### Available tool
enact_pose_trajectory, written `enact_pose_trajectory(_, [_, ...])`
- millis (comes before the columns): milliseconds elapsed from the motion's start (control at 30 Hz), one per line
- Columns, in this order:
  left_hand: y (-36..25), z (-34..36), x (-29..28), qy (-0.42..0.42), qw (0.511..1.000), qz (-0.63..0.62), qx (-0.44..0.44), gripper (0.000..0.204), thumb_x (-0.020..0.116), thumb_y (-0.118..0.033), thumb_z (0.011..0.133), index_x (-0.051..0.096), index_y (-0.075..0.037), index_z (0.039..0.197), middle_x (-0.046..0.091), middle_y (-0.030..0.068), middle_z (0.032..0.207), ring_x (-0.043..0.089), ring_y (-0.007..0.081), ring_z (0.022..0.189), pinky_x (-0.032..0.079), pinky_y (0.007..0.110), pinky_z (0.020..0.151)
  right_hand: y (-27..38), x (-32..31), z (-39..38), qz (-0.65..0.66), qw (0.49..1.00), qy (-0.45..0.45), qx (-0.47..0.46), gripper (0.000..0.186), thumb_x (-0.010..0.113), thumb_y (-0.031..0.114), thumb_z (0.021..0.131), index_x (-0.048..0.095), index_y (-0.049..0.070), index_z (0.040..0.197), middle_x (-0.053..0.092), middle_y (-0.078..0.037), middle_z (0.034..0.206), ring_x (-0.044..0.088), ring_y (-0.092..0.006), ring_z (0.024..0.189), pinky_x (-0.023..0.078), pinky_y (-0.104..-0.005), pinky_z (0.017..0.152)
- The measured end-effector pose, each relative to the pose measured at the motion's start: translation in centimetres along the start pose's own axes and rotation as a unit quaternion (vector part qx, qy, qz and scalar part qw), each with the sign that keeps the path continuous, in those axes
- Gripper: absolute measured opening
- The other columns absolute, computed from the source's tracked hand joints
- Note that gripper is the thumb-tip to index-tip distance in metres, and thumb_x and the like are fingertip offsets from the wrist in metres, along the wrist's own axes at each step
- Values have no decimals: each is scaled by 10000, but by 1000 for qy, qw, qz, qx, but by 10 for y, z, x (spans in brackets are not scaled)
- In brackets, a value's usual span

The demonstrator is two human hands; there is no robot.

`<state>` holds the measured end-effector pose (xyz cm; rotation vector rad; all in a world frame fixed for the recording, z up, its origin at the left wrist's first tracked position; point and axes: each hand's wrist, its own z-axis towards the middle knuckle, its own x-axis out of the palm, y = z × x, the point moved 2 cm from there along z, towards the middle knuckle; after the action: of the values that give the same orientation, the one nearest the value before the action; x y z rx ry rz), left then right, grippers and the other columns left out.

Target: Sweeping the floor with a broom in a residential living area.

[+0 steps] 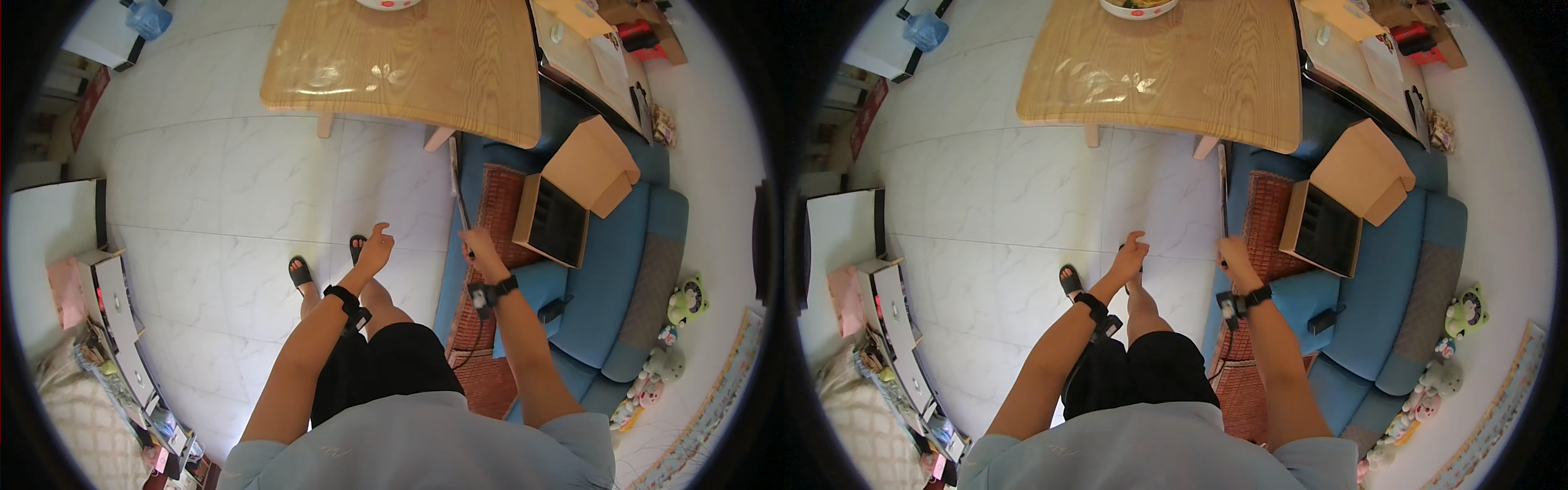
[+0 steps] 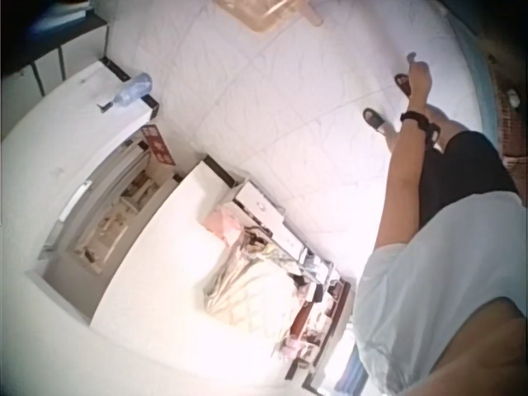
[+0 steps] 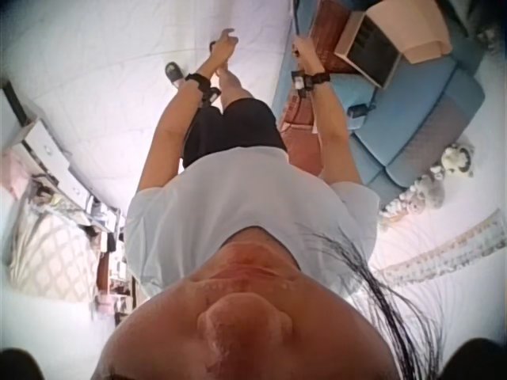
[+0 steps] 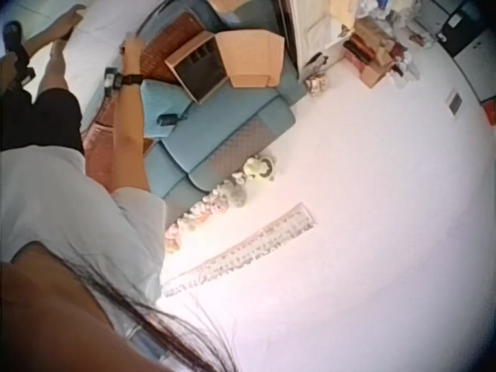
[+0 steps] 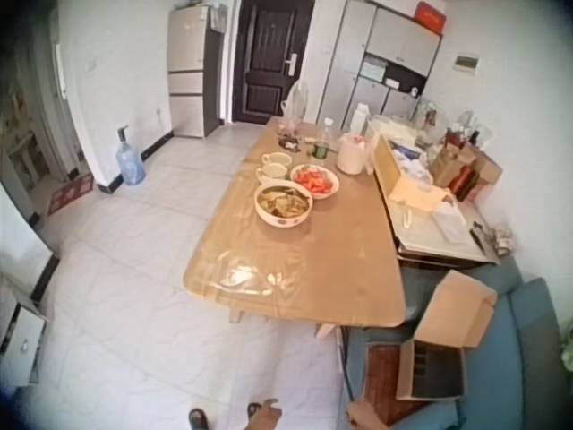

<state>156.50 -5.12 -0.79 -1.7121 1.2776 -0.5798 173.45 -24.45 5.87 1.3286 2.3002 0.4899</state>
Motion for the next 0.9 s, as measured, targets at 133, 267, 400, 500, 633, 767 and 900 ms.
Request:
enact_pose_trajectory(133, [5, 0, -10, -23, 998, 47, -22, 376, 430, -167, 827, 381, -53, 1181, 594, 108, 785, 569, 233, 708, 424, 343, 628, 21, 24, 44, -70, 991, 0, -110, 96, 486, 83, 757, 461, 18, 691, 446, -69, 483, 404, -160, 334, 306, -284, 298])
enact_pose_trajectory(267, [14, -3, -21, -22, 999, 26, -25, 370, 417, -188, 836, 385, -57, 1180, 595, 131, 799, 579, 254, 730, 437, 357, 638, 42, 37, 51, -160, 977, -38, -137, 74, 441, 72, 747, 426, 0, 752, 454, -104, 542, 504, -203, 407, 370, -334, 317])
enact_pose_trajectory(400, [23, -9, -21, -30, 998, 40, -49, 371, 405, -210, 842, 382, -64, 1183, 591, 176, 861, 584, 308, 796, 447, 377, 710, 41, 26, 64, -295, 940, -69, -158, 250, 438, 68, 768, 484, -38, 990, 555, -172, 670, 559, -253, 481, 434, -352, 391])
enact_pose_trajectory(500, [23, -10, -17, -20, 995, 67, -73, 373, 408, -226, 845, 381, -67, 1182, 589, 198, 908, 577, 348, 841, 442, 397, 741, 29, 3, 100, -402, 891, -93, -188, 404, 436, 75, 786, 428, -40, 1173, 591, -236, 809, 599, -314, 638, 483, -394, 532])
enact_pose_trajectory(633, [21, -8, -13, -8, 996, 41, -75, 378, 414, -255, 851, 382, -68, 1178, 580, 227, 932, 558, 390, 880, 434, 417, 754, -1, -11, 134, -547, 822, -113, -111, 472, 445, 87, 783, 388, -37, 1235, 574, -292, 914, 576, -387, 888, 471, -457, 751])
enact_pose_trajectory(767, [23, -5, -13, -1, 996, 85, -25, 383, 421, -248, 844, 384, -57, 1174, 584, 215, 903, 568, 376, 857, 439, 408, 744, -19, -15, 123, -503, 847, -122, -125, 418, 460, 93, 769, 438, -48, 1162, 561, -302, 936, 571, -382, 907, 462, -472, 768])
enact_pose_trajectory(900, [25, -1, -4, 13, 998, 57, -25, 374, 450, -178, 836, 377, -47, 1178, 583, 133, 826, 566, 236, 791, 435, 318, 715, -33, -26, 87, -379, 919, -61, -89, 261, 450, 85, 756, 480, -54, 975, 565, -275, 755, 597, -356, 653, 465, -454, 523])
